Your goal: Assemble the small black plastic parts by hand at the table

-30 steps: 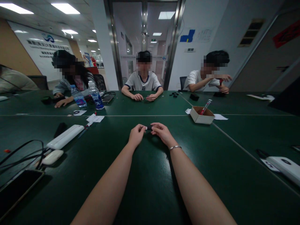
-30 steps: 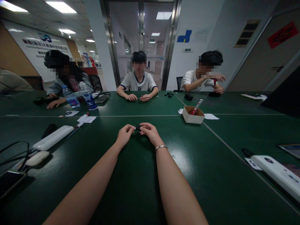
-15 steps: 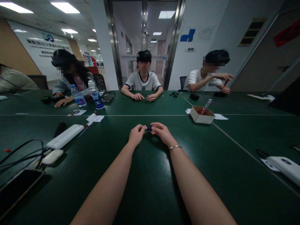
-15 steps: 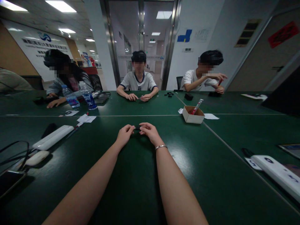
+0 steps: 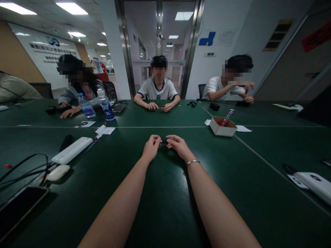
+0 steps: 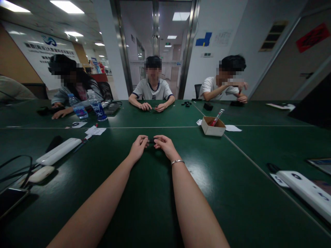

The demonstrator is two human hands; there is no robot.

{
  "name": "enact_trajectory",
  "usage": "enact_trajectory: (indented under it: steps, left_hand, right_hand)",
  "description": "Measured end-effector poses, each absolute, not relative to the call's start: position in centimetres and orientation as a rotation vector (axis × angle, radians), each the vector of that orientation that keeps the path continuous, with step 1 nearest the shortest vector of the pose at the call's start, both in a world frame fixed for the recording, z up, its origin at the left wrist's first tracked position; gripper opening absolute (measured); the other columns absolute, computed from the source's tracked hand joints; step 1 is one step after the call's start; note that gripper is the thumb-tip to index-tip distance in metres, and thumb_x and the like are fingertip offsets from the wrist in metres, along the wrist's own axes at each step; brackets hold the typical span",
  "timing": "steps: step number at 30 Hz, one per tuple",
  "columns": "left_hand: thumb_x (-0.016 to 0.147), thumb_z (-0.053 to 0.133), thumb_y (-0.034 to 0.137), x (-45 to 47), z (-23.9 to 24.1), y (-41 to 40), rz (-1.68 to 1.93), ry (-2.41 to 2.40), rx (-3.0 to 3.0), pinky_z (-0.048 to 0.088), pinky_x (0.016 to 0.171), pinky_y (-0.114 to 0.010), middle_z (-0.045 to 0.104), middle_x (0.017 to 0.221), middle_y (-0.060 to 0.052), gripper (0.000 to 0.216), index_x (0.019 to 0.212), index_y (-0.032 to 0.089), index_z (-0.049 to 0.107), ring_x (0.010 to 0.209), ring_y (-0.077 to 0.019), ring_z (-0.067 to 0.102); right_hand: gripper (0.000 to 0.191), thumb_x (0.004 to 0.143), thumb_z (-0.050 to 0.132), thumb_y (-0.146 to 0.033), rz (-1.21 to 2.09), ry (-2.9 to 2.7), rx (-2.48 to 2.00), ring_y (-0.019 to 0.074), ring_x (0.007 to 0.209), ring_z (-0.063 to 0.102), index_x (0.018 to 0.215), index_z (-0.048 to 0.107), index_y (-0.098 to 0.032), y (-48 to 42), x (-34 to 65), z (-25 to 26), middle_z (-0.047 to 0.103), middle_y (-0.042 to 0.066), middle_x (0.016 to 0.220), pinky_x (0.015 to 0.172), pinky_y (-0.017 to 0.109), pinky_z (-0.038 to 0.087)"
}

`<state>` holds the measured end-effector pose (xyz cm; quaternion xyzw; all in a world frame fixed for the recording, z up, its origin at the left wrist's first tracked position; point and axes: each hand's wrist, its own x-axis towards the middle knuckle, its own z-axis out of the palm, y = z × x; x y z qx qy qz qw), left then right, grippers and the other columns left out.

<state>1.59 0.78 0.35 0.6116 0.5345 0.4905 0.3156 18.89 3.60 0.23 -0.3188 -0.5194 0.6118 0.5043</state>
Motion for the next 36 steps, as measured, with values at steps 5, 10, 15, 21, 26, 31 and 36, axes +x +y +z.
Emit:
enact_trajectory:
  steps: [5,10,15,21,26,31,36]
  left_hand:
    - [0.088,0.051,0.027,1.48,0.08,0.98,1.324,1.414,1.656,0.045,0.075,-0.027,0.064,0.093,-0.003,0.018,0.104,0.021,0.058,0.084,-0.0154,0.060]
    - [0.091,0.046,0.029,1.47,-0.09,1.15,1.273,1.408,1.608,0.044,0.073,-0.028,0.064,0.084,-0.002,0.021,0.104,0.020,0.059,0.077,-0.0157,0.059]
    - [0.089,0.049,0.028,1.52,-0.12,1.18,1.284,1.357,1.601,0.044,0.074,-0.027,0.063,0.085,-0.002,0.018,0.102,0.020,0.059,0.078,-0.0156,0.059]
    - [0.086,0.054,0.025,1.46,-0.22,1.17,1.321,1.348,1.662,0.044,0.076,-0.027,0.064,0.095,-0.004,0.016,0.100,0.020,0.060,0.082,-0.0154,0.059]
    - [0.089,0.050,0.025,1.54,-0.04,1.08,1.320,1.374,1.629,0.045,0.075,-0.027,0.063,0.088,-0.003,0.016,0.101,0.020,0.060,0.079,-0.0154,0.059]
    - [0.092,0.044,0.029,1.46,-0.12,1.14,1.265,1.381,1.598,0.045,0.072,-0.028,0.062,0.080,-0.001,0.021,0.103,0.021,0.060,0.073,-0.0158,0.057]
    - [0.089,0.048,0.025,1.39,-0.34,1.30,1.316,1.355,1.625,0.045,0.077,-0.028,0.064,0.091,-0.003,0.020,0.104,0.021,0.060,0.085,-0.0162,0.060]
  right_hand:
    - [0.041,0.062,0.087,-0.035,1.488,-1.265,-0.758,0.0144,0.063,0.062,0.095,0.071,-0.016,3.51,18.87,0.34,0.065,0.003,0.072,0.059,0.024,0.052]
    - [0.040,0.061,0.087,-0.033,1.488,-1.249,-0.765,0.0127,0.062,0.062,0.094,0.071,-0.016,3.53,18.87,0.36,0.065,0.002,0.073,0.058,0.021,0.051]
    - [0.040,0.062,0.086,-0.033,1.493,-1.245,-0.773,0.0134,0.062,0.062,0.094,0.071,-0.016,3.55,18.85,0.32,0.065,0.003,0.072,0.057,0.021,0.051]
    - [0.039,0.063,0.086,-0.032,1.489,-1.255,-0.756,0.0130,0.062,0.062,0.094,0.071,-0.016,3.51,18.91,0.31,0.065,0.003,0.073,0.058,0.021,0.051]
    - [0.038,0.063,0.085,-0.032,1.489,-1.260,-0.745,0.0131,0.063,0.062,0.095,0.071,-0.016,3.64,18.96,0.17,0.065,0.003,0.074,0.059,0.021,0.051]
    - [0.038,0.063,0.085,-0.032,1.486,-1.264,-0.755,0.0133,0.063,0.062,0.095,0.071,-0.016,3.68,18.96,0.13,0.065,0.003,0.074,0.058,0.021,0.051]
    - [0.038,0.064,0.085,-0.032,1.494,-1.262,-0.755,0.0131,0.064,0.062,0.096,0.071,-0.016,3.63,18.97,0.15,0.065,0.003,0.074,0.058,0.021,0.051]
